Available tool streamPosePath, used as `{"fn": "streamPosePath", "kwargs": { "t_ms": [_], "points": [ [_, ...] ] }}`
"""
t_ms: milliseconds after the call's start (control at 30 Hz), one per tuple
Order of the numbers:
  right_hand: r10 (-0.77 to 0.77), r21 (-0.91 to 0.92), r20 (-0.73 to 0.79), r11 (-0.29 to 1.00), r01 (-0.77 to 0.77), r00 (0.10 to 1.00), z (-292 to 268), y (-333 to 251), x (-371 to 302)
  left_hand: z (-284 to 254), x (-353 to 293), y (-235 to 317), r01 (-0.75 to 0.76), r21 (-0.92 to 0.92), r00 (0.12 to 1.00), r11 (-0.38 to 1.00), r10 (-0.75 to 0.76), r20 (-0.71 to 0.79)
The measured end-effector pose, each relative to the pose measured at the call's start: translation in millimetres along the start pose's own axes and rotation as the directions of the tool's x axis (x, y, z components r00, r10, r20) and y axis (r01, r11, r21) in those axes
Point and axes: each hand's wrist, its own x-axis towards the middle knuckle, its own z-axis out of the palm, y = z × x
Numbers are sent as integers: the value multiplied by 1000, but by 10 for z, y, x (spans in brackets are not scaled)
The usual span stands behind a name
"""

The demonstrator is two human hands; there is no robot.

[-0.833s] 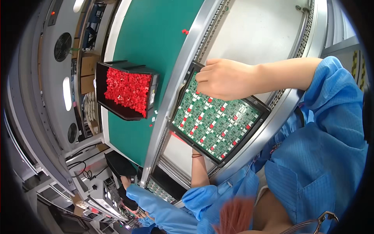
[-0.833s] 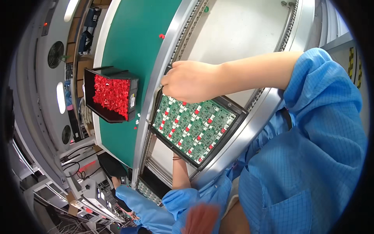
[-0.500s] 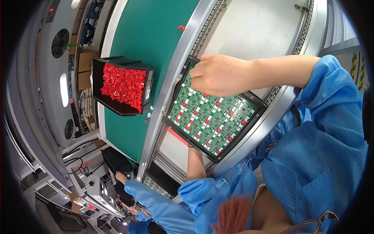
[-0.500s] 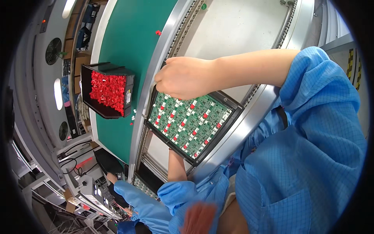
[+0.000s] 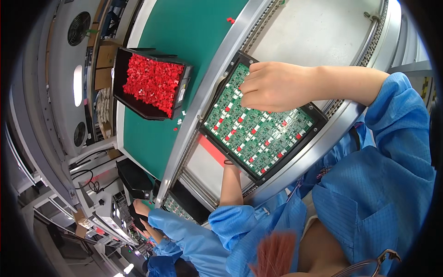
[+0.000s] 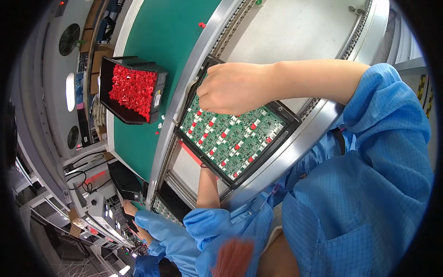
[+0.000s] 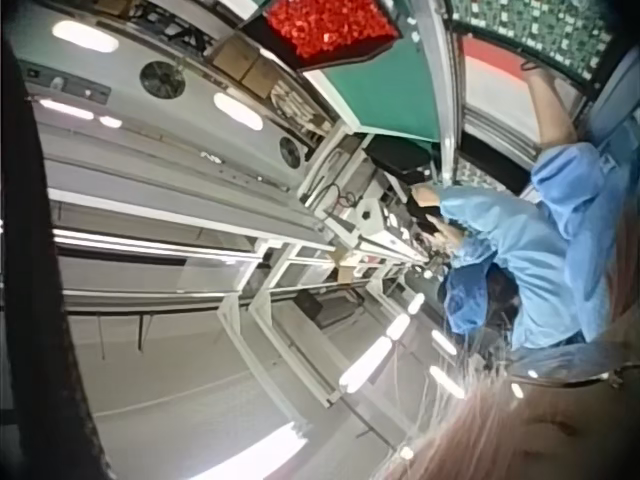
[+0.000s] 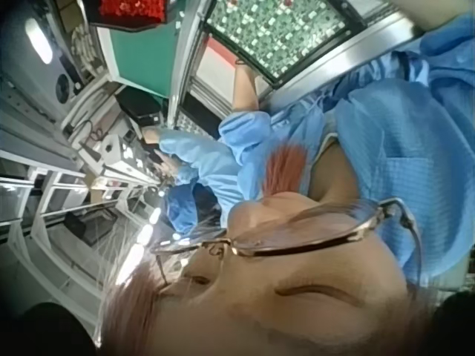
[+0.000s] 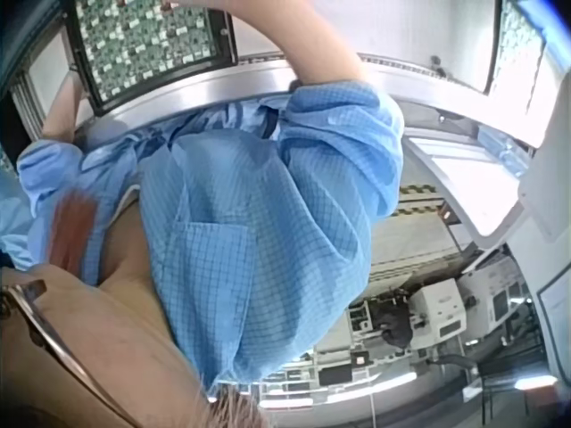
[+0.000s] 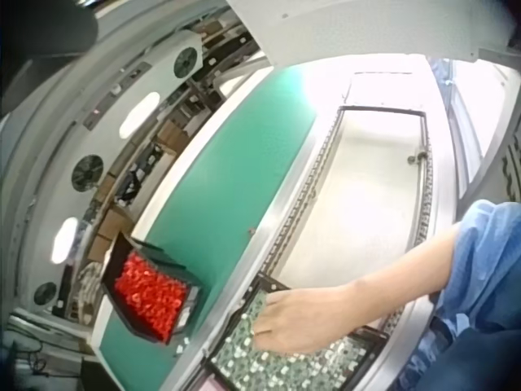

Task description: Manually picking small red components from a bin and placing them onto a circuit board assembly tray.

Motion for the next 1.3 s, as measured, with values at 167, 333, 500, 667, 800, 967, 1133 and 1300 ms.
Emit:
{"fn": "streamPosePath", "kwargs": {
  "t_ms": [167, 333, 500, 667, 800, 967, 1133, 1300],
  "points": [
    [0, 16, -8, 1000, 0, 1000, 26, 8, 4, -104, -63, -19, 22, -22, 1000, 1000, -22, -18],
    [1, 15, 10, 1000, -1, 1000, 2, -66, 79, -145, -17, -171, 42, -80, 996, 996, -36, 76],
    [6, 28, 16, 1000, -6, 1000, 77, -50, 33, 59, -86, -543, 20, -116, 976, 993, 6, 217],
    [42, 45, 0, 998, -42, 999, 73, -26, -28, -37, -90, 158, -178, 323, 972, 930, 218, -93],
    [18, 77, -61, 997, -13, 998, 22, -67, 69, 376, -369, -651, 123, -539, 989, 833, -57, 138],
    [-2, 85, -152, 996, 15, 988, -21, -63, 84, 214, -232, -283, 11, -574, 927, 819, 206, 312],
    [18, 96, -154, 995, -4, 988, 0, -34, 90, 231, -213, -415, 251, -662, 884, 707, 112, 454],
    [-9, 112, -135, 993, 24, 991, 54, -82, 209, 619, -495, -746, 491, -835, 825, 248, 175, 537]
  ]
}}
